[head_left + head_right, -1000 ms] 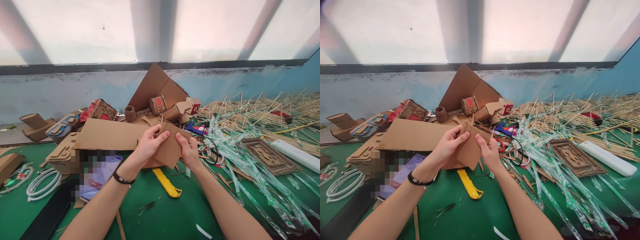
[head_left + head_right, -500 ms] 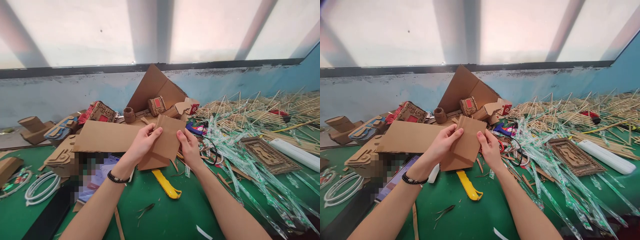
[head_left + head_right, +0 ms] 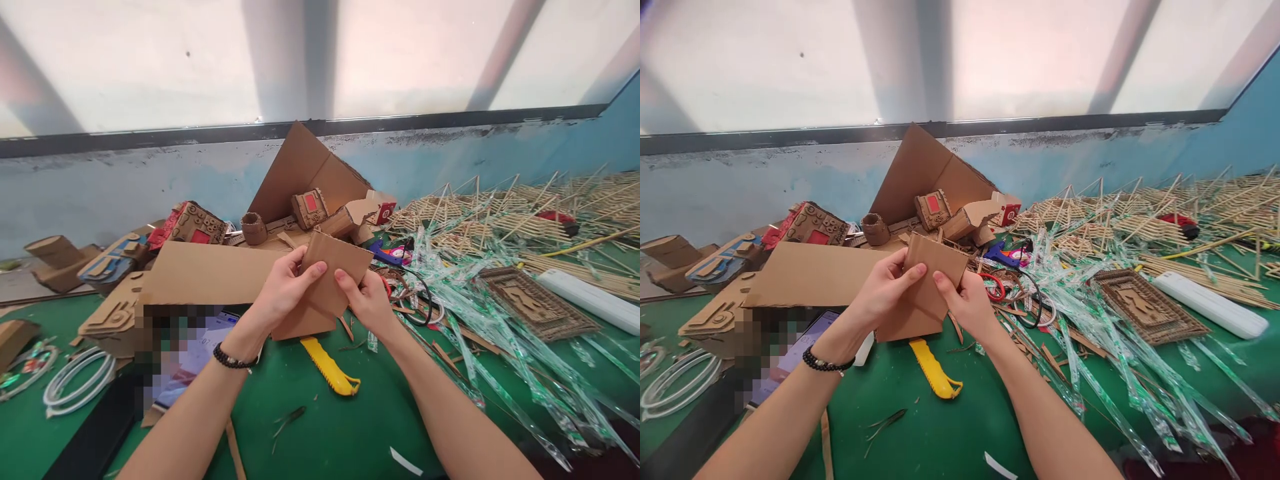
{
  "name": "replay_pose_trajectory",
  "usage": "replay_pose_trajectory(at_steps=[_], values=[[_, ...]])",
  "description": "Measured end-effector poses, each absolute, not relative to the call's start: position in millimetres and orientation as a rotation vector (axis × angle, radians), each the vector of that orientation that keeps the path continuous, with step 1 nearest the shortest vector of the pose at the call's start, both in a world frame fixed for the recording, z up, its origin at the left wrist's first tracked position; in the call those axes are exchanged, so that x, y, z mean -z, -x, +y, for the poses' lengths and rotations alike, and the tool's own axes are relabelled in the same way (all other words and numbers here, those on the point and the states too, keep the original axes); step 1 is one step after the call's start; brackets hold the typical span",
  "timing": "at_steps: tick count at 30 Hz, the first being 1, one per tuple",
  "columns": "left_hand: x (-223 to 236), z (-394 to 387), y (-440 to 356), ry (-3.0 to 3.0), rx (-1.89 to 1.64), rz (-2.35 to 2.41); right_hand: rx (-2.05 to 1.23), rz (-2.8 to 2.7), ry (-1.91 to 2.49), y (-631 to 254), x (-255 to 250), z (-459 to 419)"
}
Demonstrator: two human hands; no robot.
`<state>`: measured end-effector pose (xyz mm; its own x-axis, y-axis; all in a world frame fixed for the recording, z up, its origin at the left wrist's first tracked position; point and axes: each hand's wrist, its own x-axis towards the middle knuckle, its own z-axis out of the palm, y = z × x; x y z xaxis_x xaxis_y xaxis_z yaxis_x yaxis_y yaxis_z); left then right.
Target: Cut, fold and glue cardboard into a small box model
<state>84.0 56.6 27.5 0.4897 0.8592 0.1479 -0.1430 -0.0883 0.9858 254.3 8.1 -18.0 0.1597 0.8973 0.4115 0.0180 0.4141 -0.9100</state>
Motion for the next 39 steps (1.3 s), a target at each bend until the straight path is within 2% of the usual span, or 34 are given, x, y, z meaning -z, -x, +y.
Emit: replay_pose_trajectory(at_steps=[6, 11, 19, 27, 33, 39], values=[[-29, 45, -93, -1.339, -1.016, 0.670, -0.669, -1.222, 0.978, -256, 18, 2], [-42, 48, -83, -1.505, -0.862, 0.669, -0.754, -1.239, 0.945, -257, 19, 6], [-39, 47, -81, -1.512, -0.947, 0.744, -0.750, -1.344, 0.936, -258, 21, 4], [-39, 20, -59, -1.477, -0.983, 0.873, -0.909, -1.508, 0.871, -242, 24, -3], [-33, 7, -64, -1.509, -1.139, 0.854, -0.780, -1.566, 0.851, -234, 23, -14], [-29, 17, -58, -1.440, -1.072, 0.818, -0.748, -1.390, 0.962, -235, 27, -7]])
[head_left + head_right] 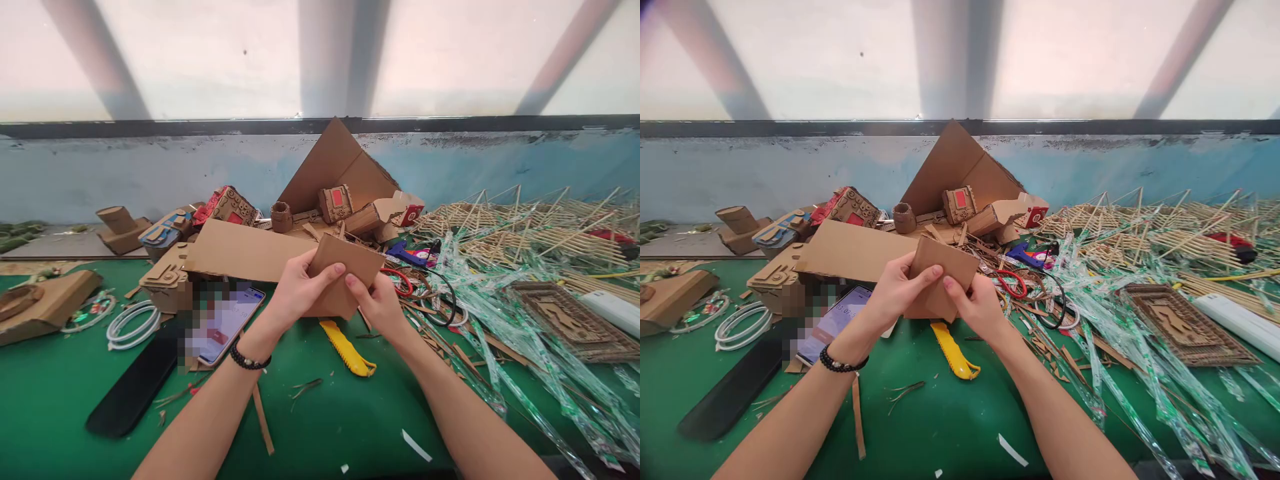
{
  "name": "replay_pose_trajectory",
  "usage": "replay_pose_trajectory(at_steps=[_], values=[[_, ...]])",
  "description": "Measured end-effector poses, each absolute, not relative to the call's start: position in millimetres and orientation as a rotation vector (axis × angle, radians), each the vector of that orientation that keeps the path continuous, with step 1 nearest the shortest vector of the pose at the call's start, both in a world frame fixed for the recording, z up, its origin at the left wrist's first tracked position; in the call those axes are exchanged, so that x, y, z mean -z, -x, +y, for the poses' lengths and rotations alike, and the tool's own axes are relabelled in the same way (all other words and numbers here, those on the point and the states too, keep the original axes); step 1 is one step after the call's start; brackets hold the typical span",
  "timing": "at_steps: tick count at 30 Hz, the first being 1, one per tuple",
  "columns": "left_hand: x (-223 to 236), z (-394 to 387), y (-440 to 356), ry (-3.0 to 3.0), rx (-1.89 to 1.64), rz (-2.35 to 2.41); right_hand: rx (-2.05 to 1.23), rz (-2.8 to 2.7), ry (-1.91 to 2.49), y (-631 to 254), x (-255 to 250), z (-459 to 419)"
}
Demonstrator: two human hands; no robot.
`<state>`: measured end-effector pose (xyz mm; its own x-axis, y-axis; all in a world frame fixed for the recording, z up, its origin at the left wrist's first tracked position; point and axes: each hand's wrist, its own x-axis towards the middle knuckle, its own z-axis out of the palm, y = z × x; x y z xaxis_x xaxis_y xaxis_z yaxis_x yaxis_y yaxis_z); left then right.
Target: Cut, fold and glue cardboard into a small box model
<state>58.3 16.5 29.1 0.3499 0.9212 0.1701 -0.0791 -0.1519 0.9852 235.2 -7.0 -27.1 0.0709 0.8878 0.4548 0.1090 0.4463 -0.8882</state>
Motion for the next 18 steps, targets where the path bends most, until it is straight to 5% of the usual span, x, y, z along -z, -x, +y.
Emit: replay_pose_trajectory(at_steps=[11, 18], values=[[-24, 23, -48, -1.391, -0.880, 0.739, -0.852, -1.174, 0.958, -237, 19, -8], [-16, 29, -52, -1.380, -1.072, 0.750, -0.840, -1.310, 0.922, -238, 26, -1]])
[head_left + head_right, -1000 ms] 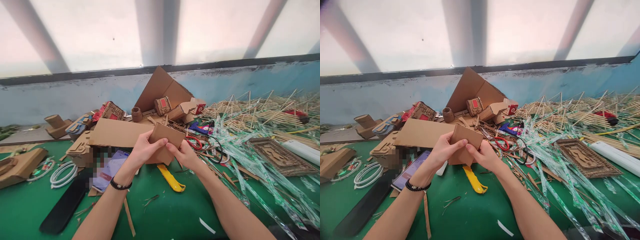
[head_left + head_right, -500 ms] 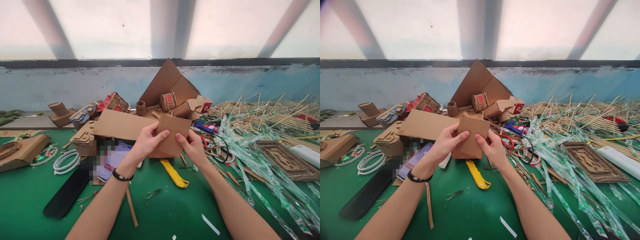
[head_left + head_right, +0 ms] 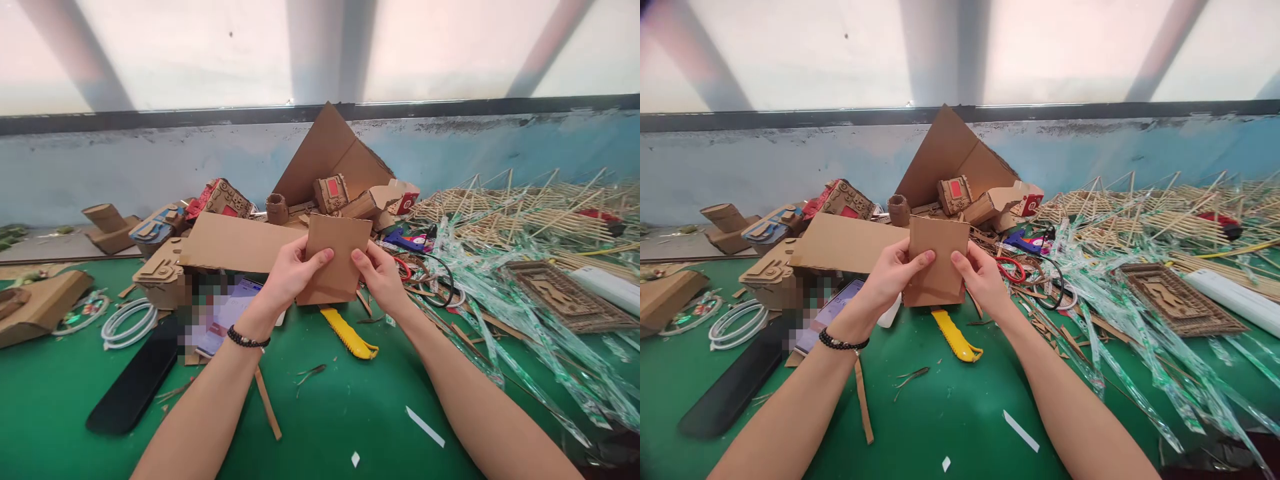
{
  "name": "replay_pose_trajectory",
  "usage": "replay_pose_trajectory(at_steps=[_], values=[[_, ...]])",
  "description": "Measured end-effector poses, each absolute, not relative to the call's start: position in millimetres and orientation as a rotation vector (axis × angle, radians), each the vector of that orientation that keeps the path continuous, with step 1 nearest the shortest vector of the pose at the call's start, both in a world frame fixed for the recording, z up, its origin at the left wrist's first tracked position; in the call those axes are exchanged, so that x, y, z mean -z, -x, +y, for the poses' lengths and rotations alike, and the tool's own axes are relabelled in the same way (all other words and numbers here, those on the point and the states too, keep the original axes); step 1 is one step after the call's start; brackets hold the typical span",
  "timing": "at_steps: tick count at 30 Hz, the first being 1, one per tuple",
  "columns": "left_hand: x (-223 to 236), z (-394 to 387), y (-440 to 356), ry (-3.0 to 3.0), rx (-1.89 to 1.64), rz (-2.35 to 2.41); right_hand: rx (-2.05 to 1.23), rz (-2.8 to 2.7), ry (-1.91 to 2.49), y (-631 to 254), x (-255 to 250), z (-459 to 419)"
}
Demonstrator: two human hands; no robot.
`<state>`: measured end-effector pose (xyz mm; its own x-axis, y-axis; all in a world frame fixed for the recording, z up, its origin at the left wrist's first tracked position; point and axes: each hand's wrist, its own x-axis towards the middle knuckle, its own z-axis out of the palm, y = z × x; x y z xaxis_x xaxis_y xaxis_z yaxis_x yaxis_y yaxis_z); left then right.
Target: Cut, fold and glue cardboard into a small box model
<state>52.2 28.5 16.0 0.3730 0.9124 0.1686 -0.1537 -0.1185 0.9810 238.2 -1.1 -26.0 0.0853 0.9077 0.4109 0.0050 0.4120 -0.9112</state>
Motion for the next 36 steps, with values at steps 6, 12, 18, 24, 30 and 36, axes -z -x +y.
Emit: replay_pose_trajectory(at_steps=[6, 12, 18, 24, 30, 36], values=[[-10, 29, -57, -1.371, -1.027, 0.714, -0.745, -1.224, 0.973, -239, 30, -5], [-15, 32, -48, -1.438, -0.998, 0.673, -0.741, -1.121, 0.982, -240, 34, -2], [-17, 35, -40, -1.496, -1.067, 0.704, -0.747, -1.274, 0.985, -237, 27, -5], [-9, 28, -54, -1.417, -1.094, 0.694, -0.667, -1.277, 1.024, -233, 30, -10], [-6, 28, -58, -1.401, -1.074, 0.697, -0.604, -1.241, 1.041, -234, 31, -10], [-13, 27, -52, -1.412, -0.931, 0.596, -0.701, -1.360, 1.040, -239, 29, -7]])
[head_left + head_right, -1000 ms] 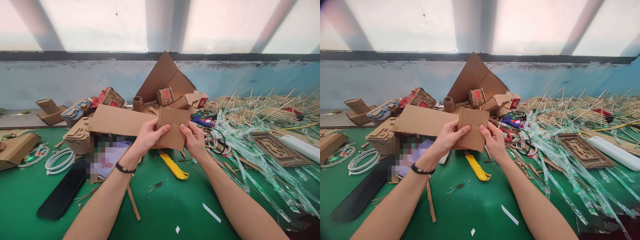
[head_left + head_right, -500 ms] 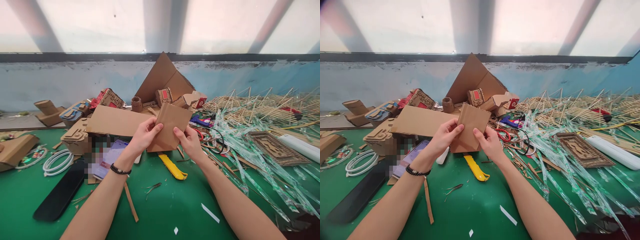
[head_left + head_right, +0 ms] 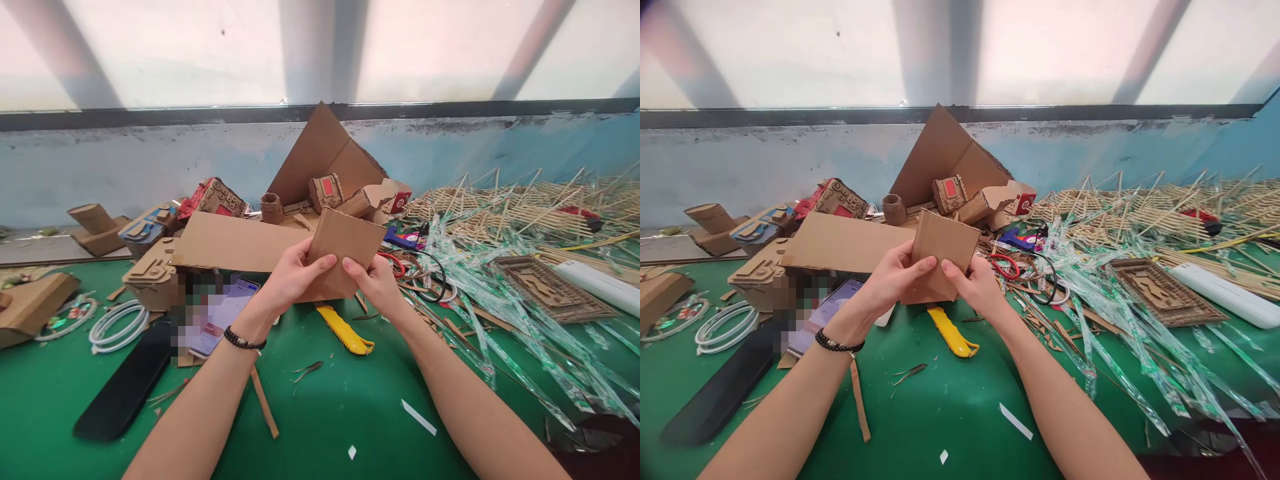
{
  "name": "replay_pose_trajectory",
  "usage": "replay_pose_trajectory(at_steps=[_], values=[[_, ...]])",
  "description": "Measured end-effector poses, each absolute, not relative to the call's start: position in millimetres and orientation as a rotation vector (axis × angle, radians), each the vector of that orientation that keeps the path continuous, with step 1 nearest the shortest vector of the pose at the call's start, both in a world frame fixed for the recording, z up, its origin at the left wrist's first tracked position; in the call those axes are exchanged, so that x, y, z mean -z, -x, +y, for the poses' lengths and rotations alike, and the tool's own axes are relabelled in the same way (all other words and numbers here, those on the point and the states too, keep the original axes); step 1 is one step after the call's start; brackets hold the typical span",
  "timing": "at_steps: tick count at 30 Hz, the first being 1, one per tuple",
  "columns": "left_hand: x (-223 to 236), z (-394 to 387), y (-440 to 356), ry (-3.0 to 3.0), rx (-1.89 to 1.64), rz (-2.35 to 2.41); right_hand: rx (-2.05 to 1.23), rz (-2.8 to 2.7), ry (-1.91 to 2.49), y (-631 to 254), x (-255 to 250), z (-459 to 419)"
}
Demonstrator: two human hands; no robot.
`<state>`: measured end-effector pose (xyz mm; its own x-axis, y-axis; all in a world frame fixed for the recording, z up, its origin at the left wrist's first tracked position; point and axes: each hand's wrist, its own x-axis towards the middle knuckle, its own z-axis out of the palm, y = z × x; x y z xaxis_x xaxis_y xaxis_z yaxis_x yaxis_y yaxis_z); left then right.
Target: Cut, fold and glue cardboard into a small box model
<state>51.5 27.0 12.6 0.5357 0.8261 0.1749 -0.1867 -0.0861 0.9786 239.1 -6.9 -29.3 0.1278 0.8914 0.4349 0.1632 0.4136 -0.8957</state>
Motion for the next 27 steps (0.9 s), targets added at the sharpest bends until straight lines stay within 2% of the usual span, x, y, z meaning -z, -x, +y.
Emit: replay_pose_trajectory(at_steps=[12, 27], values=[[-9, 24, -54, -1.498, -0.982, 0.622, -0.665, -1.278, 0.982, -227, 31, -14], [-11, 26, -53, -1.607, -0.894, 0.677, -0.819, -1.285, 0.980, -235, 26, -13]])
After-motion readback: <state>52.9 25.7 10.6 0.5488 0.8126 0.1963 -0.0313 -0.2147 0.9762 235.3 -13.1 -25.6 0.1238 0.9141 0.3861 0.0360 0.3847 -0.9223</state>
